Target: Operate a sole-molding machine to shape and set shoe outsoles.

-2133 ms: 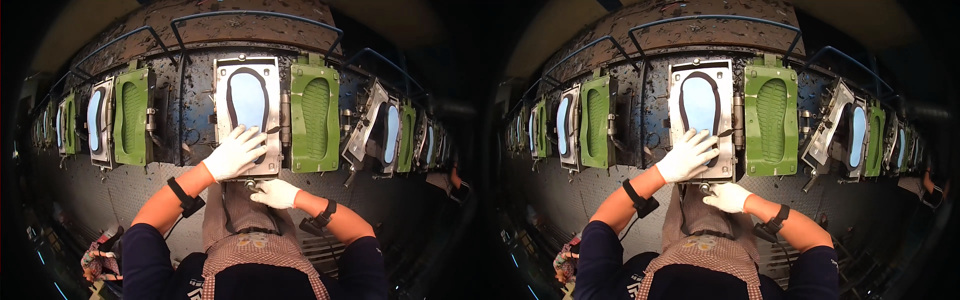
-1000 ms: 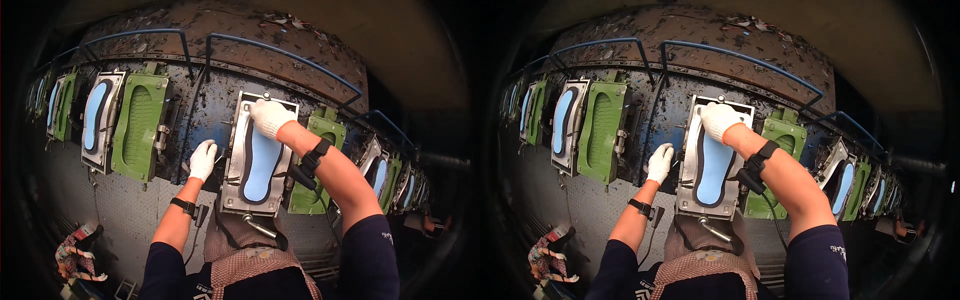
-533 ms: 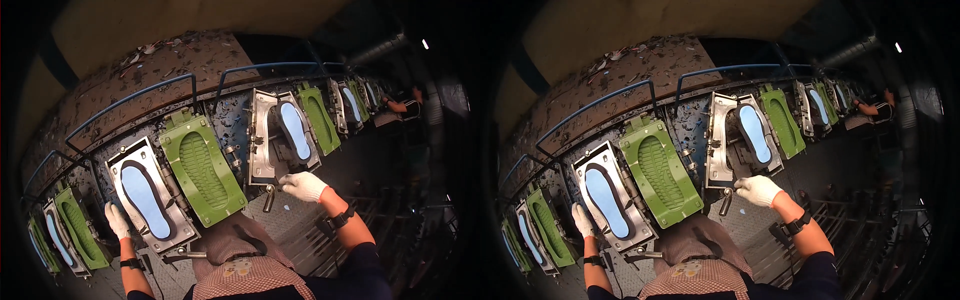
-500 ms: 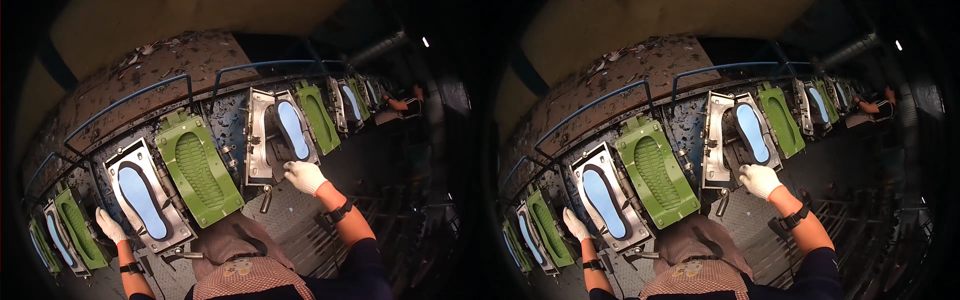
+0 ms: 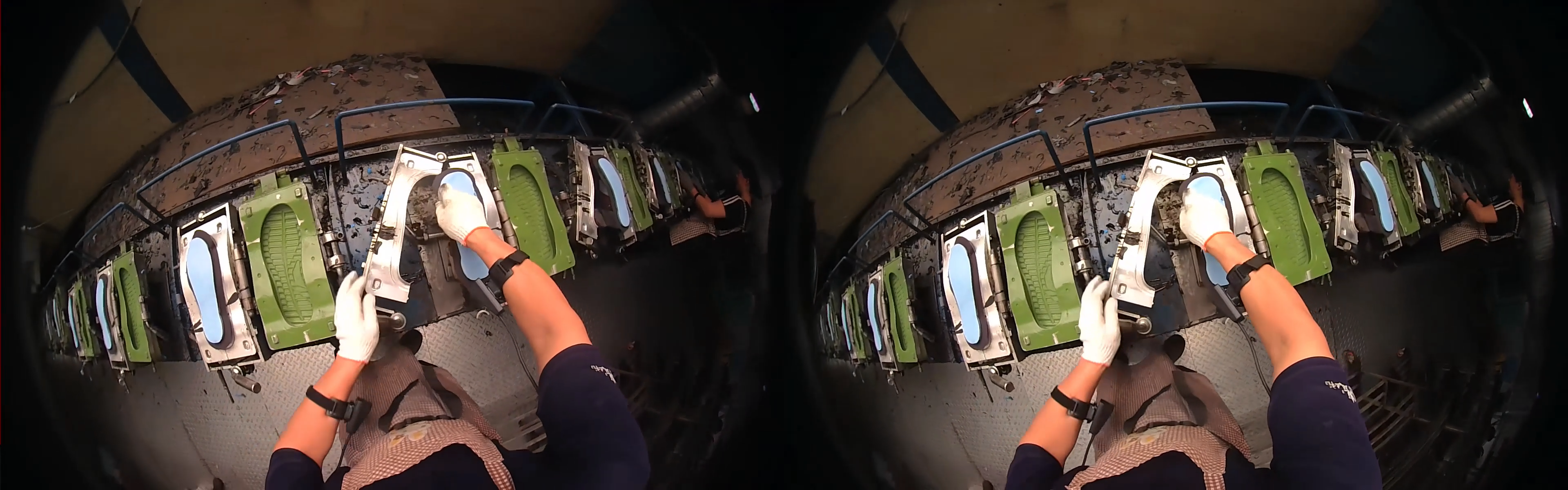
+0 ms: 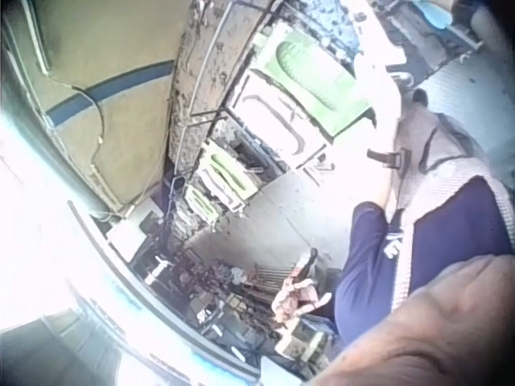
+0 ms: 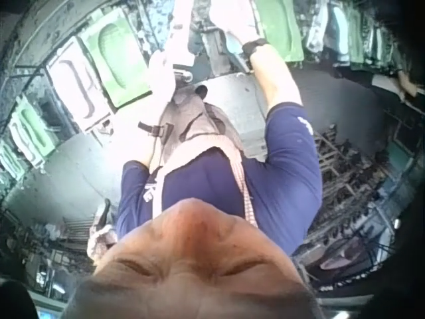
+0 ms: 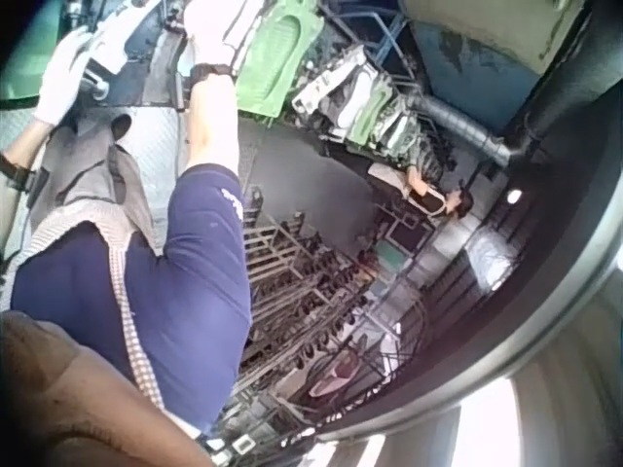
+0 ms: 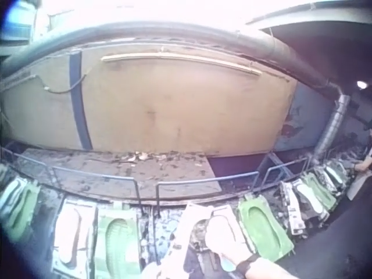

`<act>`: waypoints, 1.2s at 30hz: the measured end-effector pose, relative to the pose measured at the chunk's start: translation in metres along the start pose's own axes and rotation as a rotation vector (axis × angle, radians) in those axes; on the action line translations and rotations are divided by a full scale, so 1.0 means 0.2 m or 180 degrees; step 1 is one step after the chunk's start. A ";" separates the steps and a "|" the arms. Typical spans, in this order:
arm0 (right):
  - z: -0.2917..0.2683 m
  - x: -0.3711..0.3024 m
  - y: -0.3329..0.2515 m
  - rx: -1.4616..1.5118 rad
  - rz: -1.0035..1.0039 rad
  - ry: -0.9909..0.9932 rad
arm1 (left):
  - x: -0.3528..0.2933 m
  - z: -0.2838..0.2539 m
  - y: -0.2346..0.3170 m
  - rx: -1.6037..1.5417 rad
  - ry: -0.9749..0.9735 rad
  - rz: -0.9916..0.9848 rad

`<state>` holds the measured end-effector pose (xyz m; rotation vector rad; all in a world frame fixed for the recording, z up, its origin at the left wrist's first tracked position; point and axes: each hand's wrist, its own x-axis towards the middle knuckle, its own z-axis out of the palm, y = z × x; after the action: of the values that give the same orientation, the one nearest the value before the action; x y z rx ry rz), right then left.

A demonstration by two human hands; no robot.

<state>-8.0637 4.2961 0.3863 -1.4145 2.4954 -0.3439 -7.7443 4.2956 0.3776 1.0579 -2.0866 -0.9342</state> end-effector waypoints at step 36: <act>-0.04 -0.65 0.63 0.1470 -0.1319 0.0411 | -0.01 0.90 0.56 -0.0392 -0.0238 0.0245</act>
<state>-8.1034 4.4717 0.3649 -1.7223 1.9993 -1.0427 -7.9277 4.4011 0.3662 0.8862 -2.0852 -1.0636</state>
